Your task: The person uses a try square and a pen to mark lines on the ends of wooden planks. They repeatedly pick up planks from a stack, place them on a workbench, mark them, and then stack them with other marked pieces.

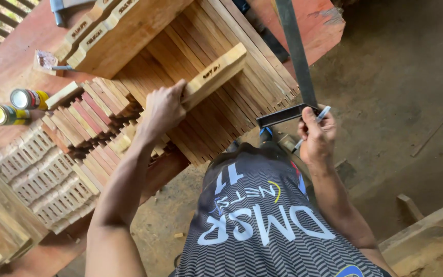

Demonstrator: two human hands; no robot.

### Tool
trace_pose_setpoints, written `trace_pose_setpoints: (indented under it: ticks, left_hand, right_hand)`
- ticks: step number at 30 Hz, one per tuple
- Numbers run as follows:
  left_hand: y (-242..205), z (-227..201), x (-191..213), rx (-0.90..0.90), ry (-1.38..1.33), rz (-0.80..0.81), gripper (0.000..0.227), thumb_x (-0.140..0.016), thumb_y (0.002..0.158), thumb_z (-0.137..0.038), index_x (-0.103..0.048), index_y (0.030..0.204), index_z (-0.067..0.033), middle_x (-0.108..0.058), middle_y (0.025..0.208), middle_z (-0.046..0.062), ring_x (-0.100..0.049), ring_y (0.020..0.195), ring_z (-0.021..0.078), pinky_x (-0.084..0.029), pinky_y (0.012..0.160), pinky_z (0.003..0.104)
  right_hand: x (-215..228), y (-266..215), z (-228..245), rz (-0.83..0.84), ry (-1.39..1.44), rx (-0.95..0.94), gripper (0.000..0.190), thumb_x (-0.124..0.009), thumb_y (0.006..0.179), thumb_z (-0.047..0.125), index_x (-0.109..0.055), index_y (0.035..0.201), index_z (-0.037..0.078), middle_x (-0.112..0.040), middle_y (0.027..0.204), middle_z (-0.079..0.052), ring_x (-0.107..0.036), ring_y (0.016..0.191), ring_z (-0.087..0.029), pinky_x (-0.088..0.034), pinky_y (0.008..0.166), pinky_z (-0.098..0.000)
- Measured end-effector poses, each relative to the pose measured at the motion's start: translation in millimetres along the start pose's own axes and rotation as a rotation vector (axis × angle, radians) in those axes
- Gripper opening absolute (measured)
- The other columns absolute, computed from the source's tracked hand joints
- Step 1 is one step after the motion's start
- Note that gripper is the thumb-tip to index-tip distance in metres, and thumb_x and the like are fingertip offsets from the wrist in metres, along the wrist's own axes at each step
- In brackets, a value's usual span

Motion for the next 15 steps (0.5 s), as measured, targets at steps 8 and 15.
trace_pose_setpoints:
  ticks: [8, 15]
  left_hand:
    - [-36, -9, -18, 0.108, -0.07, 0.133, 0.038, -0.063, 0.068, -0.03, -0.051, 0.103, -0.0219, -0.064, 0.075, 0.018, -0.063, 0.077, 0.0413, -0.049, 0.071, 0.054]
    - [-49, -61, 36, 0.102, -0.328, 0.126, 0.064, -0.056, 0.069, -0.009, -0.04, 0.13, -0.0231, -0.062, 0.097, 0.027, -0.059, 0.089, 0.049, -0.044, 0.08, 0.059]
  right_hand:
    - [-65, -12, -41, 0.116, -0.019, -0.141, 0.012, -0.065, 0.083, 0.014, -0.057, 0.085, 0.005, -0.048, 0.057, 0.0, -0.047, 0.04, -0.003, -0.03, 0.028, -0.0113]
    - [-112, -3, -61, 0.264, 0.018, -0.19, 0.01, -0.065, 0.082, 0.012, -0.061, 0.081, 0.004, -0.051, 0.055, 0.0, -0.048, 0.038, -0.003, -0.032, 0.031, -0.0111]
Point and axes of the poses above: each hand's wrist, its own y-axis towards the middle knuckle, its own x-axis out of the back of the hand, z = x × y, the point moved 10 cm from there along y, towards the middle knuckle
